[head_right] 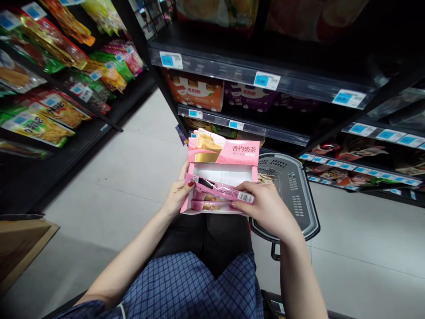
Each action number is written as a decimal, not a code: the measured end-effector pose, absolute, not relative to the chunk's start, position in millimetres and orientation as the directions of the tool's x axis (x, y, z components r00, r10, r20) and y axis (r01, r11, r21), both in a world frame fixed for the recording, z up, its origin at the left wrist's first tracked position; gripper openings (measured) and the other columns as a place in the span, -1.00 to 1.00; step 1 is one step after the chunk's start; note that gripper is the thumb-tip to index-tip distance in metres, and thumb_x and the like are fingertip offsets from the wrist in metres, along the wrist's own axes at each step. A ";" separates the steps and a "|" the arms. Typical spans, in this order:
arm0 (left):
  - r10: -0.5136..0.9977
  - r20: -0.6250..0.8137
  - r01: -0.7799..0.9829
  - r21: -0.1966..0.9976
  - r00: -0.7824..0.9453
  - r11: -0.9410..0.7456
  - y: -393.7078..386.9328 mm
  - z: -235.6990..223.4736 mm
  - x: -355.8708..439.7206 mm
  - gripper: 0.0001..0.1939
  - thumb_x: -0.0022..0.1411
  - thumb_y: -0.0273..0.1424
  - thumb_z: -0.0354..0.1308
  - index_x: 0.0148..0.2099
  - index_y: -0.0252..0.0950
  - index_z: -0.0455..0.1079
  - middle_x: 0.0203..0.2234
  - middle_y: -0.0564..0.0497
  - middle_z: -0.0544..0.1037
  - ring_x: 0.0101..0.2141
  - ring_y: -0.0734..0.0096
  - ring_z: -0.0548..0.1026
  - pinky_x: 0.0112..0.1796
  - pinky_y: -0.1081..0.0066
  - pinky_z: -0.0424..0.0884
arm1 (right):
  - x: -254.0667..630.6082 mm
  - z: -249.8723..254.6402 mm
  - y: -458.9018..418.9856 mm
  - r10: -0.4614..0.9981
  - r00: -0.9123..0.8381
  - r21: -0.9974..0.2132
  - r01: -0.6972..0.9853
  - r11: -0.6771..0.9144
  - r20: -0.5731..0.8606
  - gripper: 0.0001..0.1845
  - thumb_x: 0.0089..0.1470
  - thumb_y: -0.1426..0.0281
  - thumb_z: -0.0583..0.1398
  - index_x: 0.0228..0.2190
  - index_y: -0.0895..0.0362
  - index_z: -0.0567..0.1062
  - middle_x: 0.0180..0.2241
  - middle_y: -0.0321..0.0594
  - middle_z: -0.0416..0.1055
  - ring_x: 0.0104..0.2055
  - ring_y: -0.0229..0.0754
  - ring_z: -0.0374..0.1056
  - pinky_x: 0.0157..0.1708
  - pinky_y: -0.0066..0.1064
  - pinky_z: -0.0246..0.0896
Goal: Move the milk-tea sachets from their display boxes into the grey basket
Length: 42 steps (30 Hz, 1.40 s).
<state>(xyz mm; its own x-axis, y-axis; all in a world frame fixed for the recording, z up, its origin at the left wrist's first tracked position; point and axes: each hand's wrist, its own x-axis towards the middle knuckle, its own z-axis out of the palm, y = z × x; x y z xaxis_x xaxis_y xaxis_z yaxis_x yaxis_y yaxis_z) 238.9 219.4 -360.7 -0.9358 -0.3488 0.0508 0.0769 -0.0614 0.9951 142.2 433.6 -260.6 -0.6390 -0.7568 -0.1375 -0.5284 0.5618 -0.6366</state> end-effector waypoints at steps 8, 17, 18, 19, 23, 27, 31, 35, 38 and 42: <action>-0.319 0.134 0.116 0.990 -0.938 0.075 209.6 -369.4 239.1 -0.69 0.15 -0.12 0.15 -0.29 -0.21 0.58 0.25 0.07 0.14 0.31 0.16 -0.21 0.26 0.21 -0.10 | 141.0 -277.8 442.0 -0.687 -0.666 -0.643 -0.667 0.375 0.290 -0.89 0.01 0.45 0.26 -0.33 0.11 0.52 -0.37 -0.26 0.49 -0.34 -0.24 0.40 -0.36 -0.43 0.25; -0.298 0.098 0.045 0.983 -0.950 0.178 210.1 -359.4 238.8 -0.59 -0.06 -0.34 0.27 -0.09 -0.22 0.53 0.27 0.01 0.08 0.31 0.06 -0.24 0.26 0.13 -0.07 | 144.4 -280.1 451.4 -0.553 -0.453 -0.448 -0.880 0.155 0.699 -0.66 -0.08 0.61 0.27 -0.26 -0.01 0.54 -0.38 -0.27 0.48 -0.31 -0.18 0.40 -0.33 -0.30 0.31; -0.295 0.108 0.057 0.983 -0.949 0.176 210.2 -359.6 238.6 -0.59 -0.06 -0.33 0.27 -0.09 -0.22 0.52 0.27 0.00 0.07 0.31 0.05 -0.22 0.26 0.13 -0.06 | 145.5 -279.4 451.9 -0.540 -0.449 -0.439 -0.885 0.157 0.712 -0.65 -0.09 0.60 0.28 -0.26 -0.02 0.55 -0.38 -0.28 0.49 -0.31 -0.18 0.40 -0.34 -0.30 0.31; -0.292 0.119 0.069 0.982 -0.949 0.176 210.1 -360.1 238.4 -0.59 -0.06 -0.31 0.28 -0.09 -0.21 0.52 0.27 0.00 0.06 0.31 0.05 -0.20 0.25 0.12 -0.06 | 146.5 -278.6 452.3 -0.531 -0.448 -0.437 -0.886 0.157 0.719 -0.65 -0.09 0.59 0.29 -0.26 -0.03 0.55 -0.39 -0.28 0.49 -0.32 -0.18 0.40 -0.35 -0.31 0.31; -0.299 0.127 0.073 0.980 -0.946 0.183 210.0 -364.7 237.5 -0.63 -0.01 -0.25 0.27 -0.11 -0.22 0.51 0.23 -0.05 0.13 0.29 0.04 -0.09 0.24 0.12 -0.03 | 150.8 -275.9 454.6 -0.495 -0.602 -0.584 -0.783 0.213 0.626 -0.78 -0.10 0.50 0.33 -0.33 0.02 0.57 -0.43 -0.28 0.50 -0.41 -0.21 0.40 -0.41 -0.35 0.30; -0.322 0.154 0.092 0.976 -0.934 0.199 210.7 -367.1 237.3 -0.71 0.05 -0.22 0.24 -0.18 -0.23 0.50 0.26 -0.01 0.08 0.27 0.07 0.00 0.24 0.19 0.00 | 155.6 -275.2 457.5 -0.443 -0.879 -0.884 -0.341 0.320 0.178 -0.89 -0.01 0.34 0.28 -0.45 0.12 0.58 -0.53 -0.28 0.46 -0.62 -0.34 0.25 -0.63 -0.47 0.15; -0.304 0.139 0.063 0.967 -0.943 0.247 209.7 -365.0 238.2 -0.67 0.09 -0.20 0.20 -0.11 -0.22 0.48 0.26 -0.02 0.07 0.28 0.13 -0.03 0.24 0.21 -0.03 | 155.7 -276.7 460.0 -0.350 -0.936 -1.000 0.026 0.016 -0.030 -0.78 -0.06 0.24 0.31 -0.49 0.16 0.54 -0.66 -0.35 0.30 -0.70 -0.43 0.06 -0.73 -0.55 -0.05; -0.293 0.144 0.053 0.953 -0.945 0.299 207.4 -364.1 240.0 -0.59 0.11 -0.18 0.18 0.00 -0.21 0.44 0.22 -0.05 0.15 0.30 0.14 -0.12 0.25 0.16 -0.11 | 140.0 -294.3 480.0 -0.083 -0.986 -0.916 0.162 -0.368 -0.141 -0.73 -0.10 0.21 0.30 -0.51 0.18 0.47 -0.59 -0.34 0.33 -0.69 -0.48 0.02 -0.69 -0.57 -0.02; -0.316 0.136 0.038 0.954 -0.939 0.296 206.3 -365.4 241.1 -0.54 0.11 -0.17 0.18 0.05 -0.19 0.40 0.18 -0.05 0.23 0.29 0.19 -0.10 0.25 0.14 -0.16 | 125.4 -334.9 515.0 0.154 -0.961 -0.915 0.159 -0.370 -0.229 -0.73 -0.20 0.28 0.31 -0.45 0.18 0.44 -0.47 -0.28 0.41 -0.62 -0.44 0.16 -0.61 -0.54 0.13; -0.341 0.114 0.014 0.960 -0.933 0.280 206.1 -366.6 241.6 -0.50 0.08 -0.16 0.21 0.06 -0.20 0.40 0.15 -0.06 0.28 0.29 0.20 -0.09 0.25 0.16 -0.20 | 125.9 -412.5 562.1 0.349 -0.851 -0.910 0.415 -0.010 -0.392 -0.72 -0.25 0.29 0.28 -0.48 0.16 0.36 -0.56 -0.34 0.37 -0.60 -0.37 0.23 -0.55 -0.49 0.20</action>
